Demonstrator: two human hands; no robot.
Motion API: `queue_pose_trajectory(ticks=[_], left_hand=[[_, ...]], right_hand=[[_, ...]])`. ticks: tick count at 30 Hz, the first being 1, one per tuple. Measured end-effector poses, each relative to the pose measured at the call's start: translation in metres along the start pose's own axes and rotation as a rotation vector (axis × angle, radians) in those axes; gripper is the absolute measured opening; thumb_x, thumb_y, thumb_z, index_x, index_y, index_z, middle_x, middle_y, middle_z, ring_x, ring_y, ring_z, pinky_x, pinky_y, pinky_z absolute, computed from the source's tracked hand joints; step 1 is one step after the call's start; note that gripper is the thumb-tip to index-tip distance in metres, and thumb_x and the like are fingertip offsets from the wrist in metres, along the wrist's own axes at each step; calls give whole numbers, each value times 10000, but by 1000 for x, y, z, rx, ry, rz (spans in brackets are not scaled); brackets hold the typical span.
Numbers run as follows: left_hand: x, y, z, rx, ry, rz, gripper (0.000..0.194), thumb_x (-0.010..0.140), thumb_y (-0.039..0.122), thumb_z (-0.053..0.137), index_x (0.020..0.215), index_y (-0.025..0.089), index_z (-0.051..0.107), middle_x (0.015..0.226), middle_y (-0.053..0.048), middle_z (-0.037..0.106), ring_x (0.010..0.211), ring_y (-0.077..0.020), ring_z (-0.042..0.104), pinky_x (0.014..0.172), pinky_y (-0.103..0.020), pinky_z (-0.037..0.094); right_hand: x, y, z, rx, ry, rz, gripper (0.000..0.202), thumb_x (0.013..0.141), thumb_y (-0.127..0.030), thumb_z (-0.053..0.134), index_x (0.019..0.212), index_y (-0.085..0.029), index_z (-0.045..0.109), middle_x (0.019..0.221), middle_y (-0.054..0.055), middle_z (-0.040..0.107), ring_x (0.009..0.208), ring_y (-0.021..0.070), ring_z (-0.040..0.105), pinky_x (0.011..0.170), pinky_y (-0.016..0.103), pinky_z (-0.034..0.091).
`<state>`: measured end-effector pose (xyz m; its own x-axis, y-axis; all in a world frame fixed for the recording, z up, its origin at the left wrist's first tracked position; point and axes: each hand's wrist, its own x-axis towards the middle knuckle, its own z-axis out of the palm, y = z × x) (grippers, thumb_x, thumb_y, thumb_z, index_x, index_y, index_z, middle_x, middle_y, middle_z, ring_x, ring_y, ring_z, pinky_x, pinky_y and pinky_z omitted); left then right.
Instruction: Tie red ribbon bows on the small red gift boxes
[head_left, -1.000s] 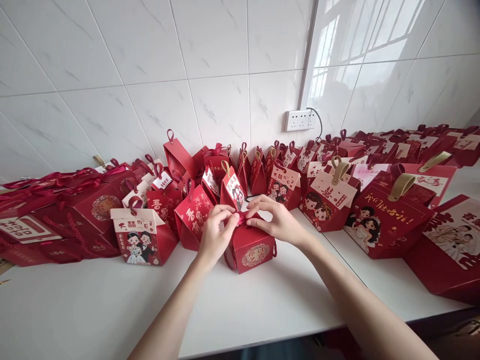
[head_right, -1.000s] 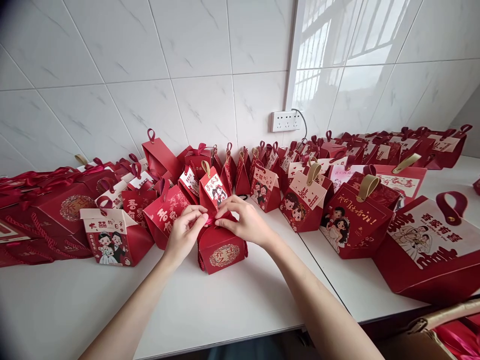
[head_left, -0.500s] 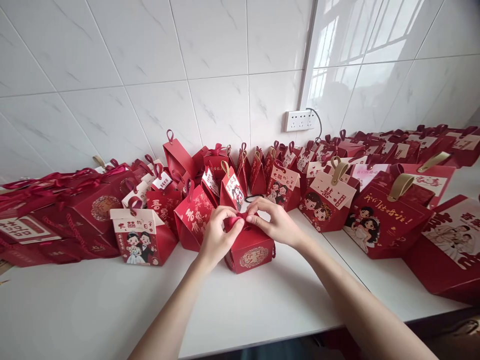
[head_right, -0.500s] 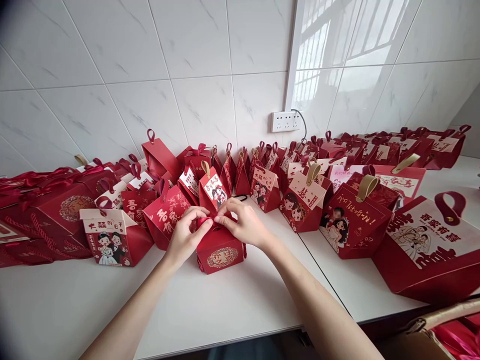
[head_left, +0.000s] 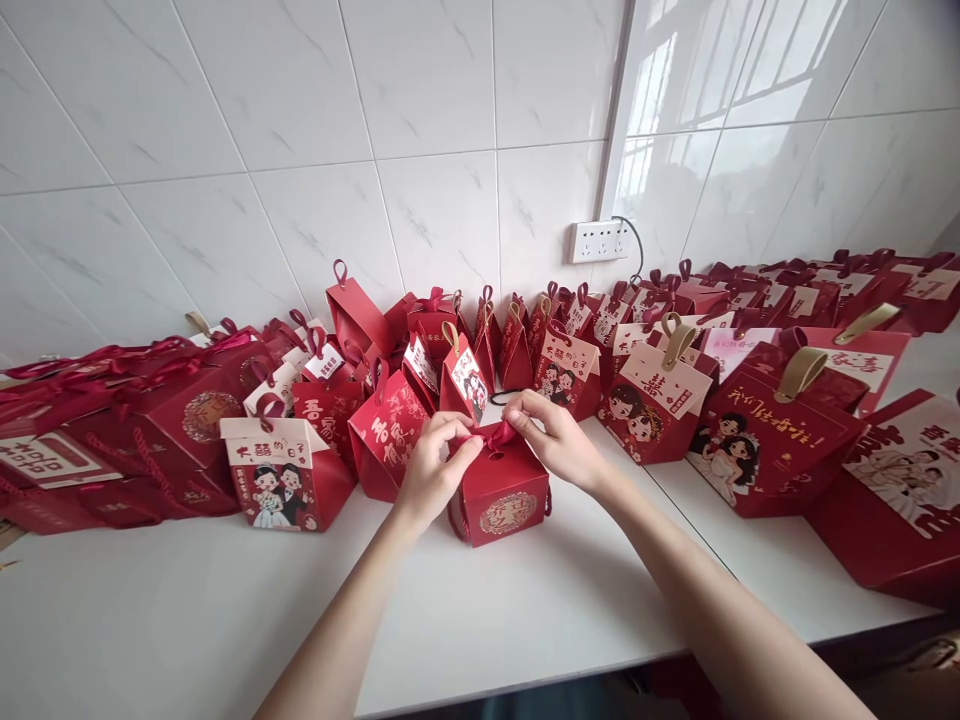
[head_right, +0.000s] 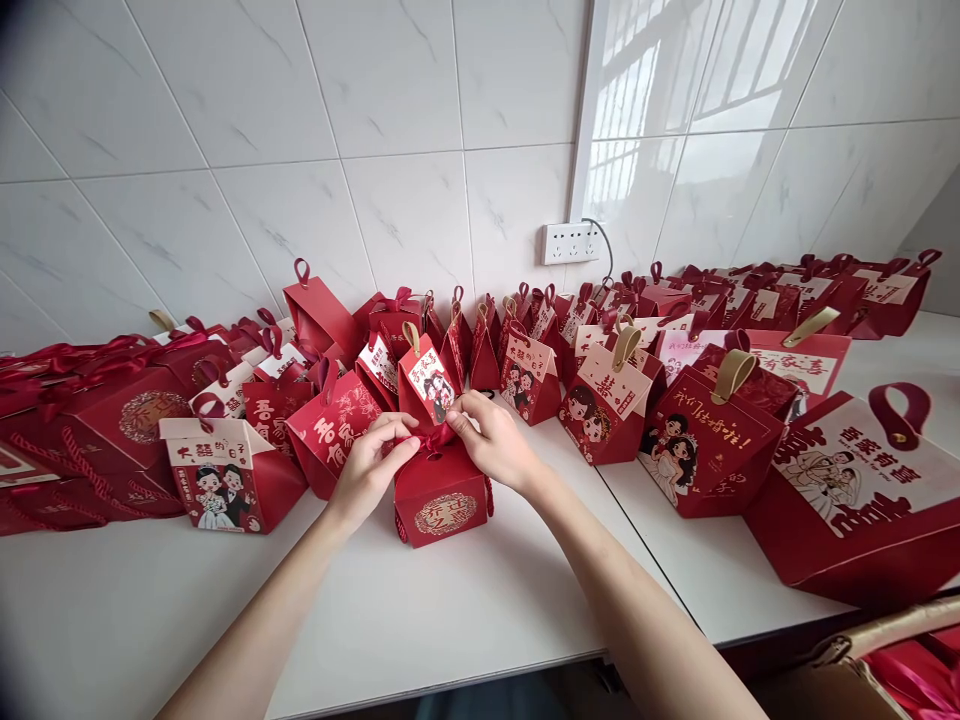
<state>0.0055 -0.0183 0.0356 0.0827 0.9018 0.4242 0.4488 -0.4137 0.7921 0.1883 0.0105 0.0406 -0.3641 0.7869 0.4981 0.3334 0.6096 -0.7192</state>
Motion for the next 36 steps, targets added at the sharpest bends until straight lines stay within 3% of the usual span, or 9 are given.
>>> queue_pose_trajectory(ticks=[5, 9, 15, 20, 28, 33, 36], left_hand=[[1, -1, -1, -30, 16, -9, 218, 791, 345, 517, 634, 196, 543, 941, -59, 573, 1002, -214, 536, 896, -335, 411], [2, 1, -6, 30, 8, 29, 215, 773, 338, 542, 611, 198, 520, 802, -28, 540, 811, -176, 530, 731, -292, 419], [6, 0, -23, 24, -152, 10, 236, 756, 381, 599, 610, 198, 568, 672, 2, 491, 632, -136, 468, 599, -275, 387], [7, -1, -28, 21, -255, -38, 225, 713, 391, 652, 608, 198, 609, 799, -21, 560, 684, -138, 537, 635, -278, 445], [6, 2, -20, -5, -244, -83, 236, 719, 356, 591, 582, 189, 496, 890, -42, 546, 827, -175, 571, 768, -314, 481], [7, -1, -24, 23, -281, -109, 254, 720, 385, 577, 599, 185, 480, 990, -67, 582, 1000, -237, 550, 861, -345, 424], [7, -3, -25, 23, -296, -117, 244, 716, 378, 573, 605, 184, 474, 1014, -65, 588, 1007, -247, 547, 856, -347, 408]], right_hand=[[0, -6, -8, 15, -56, -27, 338, 849, -512, 535, 725, -199, 549, 878, 45, 594, 870, 197, 565, 803, 339, 430], [0, -5, -12, 0, -127, -102, 170, 760, -348, 694, 753, -201, 608, 956, 58, 600, 948, 214, 577, 868, 374, 437], [0, -3, -19, 38, -184, -132, 24, 776, -196, 653, 763, -206, 670, 992, 58, 591, 987, 202, 587, 902, 371, 443], [-1, -4, -23, -1, -202, -162, 139, 740, -108, 625, 760, -212, 715, 988, 55, 589, 868, 175, 613, 791, 334, 485], [-4, -8, -18, -21, -126, -223, 221, 663, -34, 542, 664, -183, 706, 863, 42, 585, 701, 127, 585, 574, 245, 460], [-4, -7, -18, -4, -121, -265, 228, 607, 4, 510, 582, -162, 664, 784, 22, 565, 662, 110, 560, 590, 238, 449], [-4, -7, -19, 38, -141, -259, 222, 583, 13, 497, 567, -150, 647, 772, 21, 558, 651, 105, 548, 581, 230, 430]])
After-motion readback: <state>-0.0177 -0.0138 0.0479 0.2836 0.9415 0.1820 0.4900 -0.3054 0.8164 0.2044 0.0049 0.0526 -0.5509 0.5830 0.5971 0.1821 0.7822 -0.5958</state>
